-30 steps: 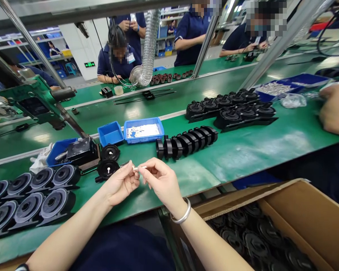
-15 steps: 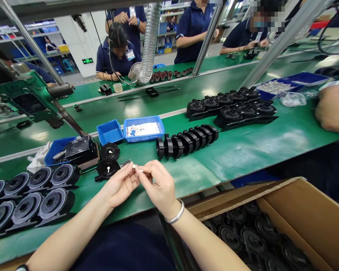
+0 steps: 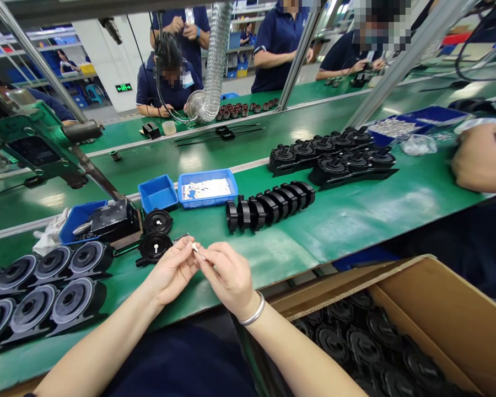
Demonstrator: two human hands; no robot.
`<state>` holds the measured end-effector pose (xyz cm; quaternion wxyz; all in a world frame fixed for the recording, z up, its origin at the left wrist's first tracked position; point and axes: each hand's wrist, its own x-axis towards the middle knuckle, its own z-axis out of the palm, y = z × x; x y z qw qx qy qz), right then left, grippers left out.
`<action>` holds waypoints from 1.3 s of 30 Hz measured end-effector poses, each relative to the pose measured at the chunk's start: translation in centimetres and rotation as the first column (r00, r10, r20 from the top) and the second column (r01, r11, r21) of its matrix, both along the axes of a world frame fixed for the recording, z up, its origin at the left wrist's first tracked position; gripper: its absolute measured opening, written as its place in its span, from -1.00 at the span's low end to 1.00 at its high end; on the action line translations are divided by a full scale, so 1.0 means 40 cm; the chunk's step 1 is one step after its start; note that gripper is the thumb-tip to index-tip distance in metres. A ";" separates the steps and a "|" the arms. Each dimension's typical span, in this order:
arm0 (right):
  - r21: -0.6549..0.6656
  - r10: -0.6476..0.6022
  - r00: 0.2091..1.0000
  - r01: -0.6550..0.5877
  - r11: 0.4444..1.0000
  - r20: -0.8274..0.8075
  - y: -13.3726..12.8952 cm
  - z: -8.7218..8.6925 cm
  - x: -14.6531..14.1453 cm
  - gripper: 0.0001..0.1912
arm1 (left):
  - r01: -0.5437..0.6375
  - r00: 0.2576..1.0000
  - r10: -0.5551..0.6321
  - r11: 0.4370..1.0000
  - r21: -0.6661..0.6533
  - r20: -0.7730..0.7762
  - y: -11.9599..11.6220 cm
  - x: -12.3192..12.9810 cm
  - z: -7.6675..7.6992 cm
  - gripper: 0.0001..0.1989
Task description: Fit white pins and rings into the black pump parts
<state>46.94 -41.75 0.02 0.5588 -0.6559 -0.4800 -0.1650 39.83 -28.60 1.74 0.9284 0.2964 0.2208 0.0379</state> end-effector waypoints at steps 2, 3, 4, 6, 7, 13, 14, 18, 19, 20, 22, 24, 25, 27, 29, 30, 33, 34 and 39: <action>0.017 0.015 1.000 -0.015 1.000 -0.003 -0.001 0.000 -0.002 -0.68 | 0.009 1.000 -0.009 1.000 0.019 0.006 -0.005 0.000 0.001 -0.70; 0.030 0.013 0.999 -0.012 0.999 -0.034 -0.001 0.002 -0.004 -0.71 | 0.006 1.000 -0.007 0.999 0.045 0.011 -0.007 -0.001 0.001 -0.70; 0.035 0.008 0.996 -0.005 0.999 -0.093 -0.002 0.004 -0.006 -0.75 | -0.006 1.000 0.005 0.996 0.090 0.018 -0.009 -0.001 0.002 -0.70; 0.016 0.023 0.949 -0.019 1.000 -0.315 -0.004 0.008 -0.008 -0.90 | -0.069 0.997 0.059 0.964 0.259 0.046 -0.010 -0.003 0.002 -0.72; -0.004 0.055 0.887 -0.063 0.998 -0.458 -0.005 0.010 -0.007 -0.97 | -0.104 0.994 0.086 0.922 0.372 0.065 -0.009 -0.004 0.003 -0.74; 0.173 0.333 0.367 -0.405 0.898 -0.868 -0.021 0.007 0.030 -0.73 | -0.071 0.994 -0.039 0.476 0.876 0.102 0.029 -0.002 0.020 -0.74; 0.205 0.341 0.377 -0.358 0.911 -0.861 -0.022 0.005 0.039 -0.74 | -0.056 0.993 -0.078 0.390 0.919 0.093 0.039 0.000 0.018 -0.66; 0.193 0.198 0.566 -0.070 0.979 -0.800 -0.020 -0.006 0.074 -0.76 | 0.095 0.982 -0.142 -0.212 0.973 -0.127 0.073 0.012 -0.035 -0.31; 0.170 0.158 0.588 -0.035 0.985 -0.793 -0.016 -0.011 0.082 -0.74 | 0.139 0.971 -0.134 -0.349 0.927 -0.197 0.078 0.013 -0.058 -0.33; 0.144 0.126 0.599 -0.018 0.989 -0.790 -0.012 -0.017 0.088 -0.73 | 0.168 0.961 -0.122 -0.448 0.878 -0.246 0.080 0.014 -0.081 -0.41; 0.100 0.087 0.617 -0.013 0.995 -0.782 -0.003 -0.034 0.100 -0.72 | 0.187 0.954 -0.097 -0.553 0.812 -0.285 0.080 0.015 -0.122 -0.57; 0.070 0.069 0.634 -0.023 0.997 -0.770 0.007 -0.052 0.109 -0.71 | 0.176 0.958 -0.087 -0.571 0.802 -0.272 0.075 0.018 -0.146 -0.55; 0.058 0.062 0.640 -0.027 0.998 -0.766 0.010 -0.061 0.112 -0.71 | 0.163 0.959 -0.103 -0.562 0.811 -0.264 0.072 0.020 -0.150 -0.54; 0.047 0.051 0.637 -0.023 0.999 -0.769 0.016 -0.073 0.116 -0.69 | 0.136 0.951 -0.166 -0.534 0.834 -0.261 0.063 0.028 -0.147 -0.55; 0.057 0.055 0.618 -0.017 0.998 -0.784 0.017 -0.077 0.117 -0.68 | 0.122 0.933 -0.230 -0.522 0.844 -0.277 0.053 0.037 -0.134 -0.57; 0.071 0.069 0.605 -0.019 0.997 -0.793 0.016 -0.076 0.117 -0.68 | 0.124 0.923 -0.250 -0.524 0.842 -0.291 0.050 0.042 -0.127 -0.57; 0.123 0.119 0.566 -0.032 0.992 -0.815 0.004 -0.065 0.114 -0.70 | 0.140 0.915 -0.259 -0.517 0.845 -0.310 0.049 0.053 -0.105 -0.47; 0.140 0.140 0.555 -0.043 0.989 -0.820 -0.003 -0.059 0.113 -0.72 | 0.135 0.922 -0.252 -0.505 0.853 -0.295 0.053 0.056 -0.097 -0.38; 0.205 0.280 0.435 -0.211 0.956 -0.855 -0.055 -0.007 0.107 -0.84 | 0.007 0.963 -0.239 -0.453 0.892 -0.129 0.085 0.084 -0.040 -0.11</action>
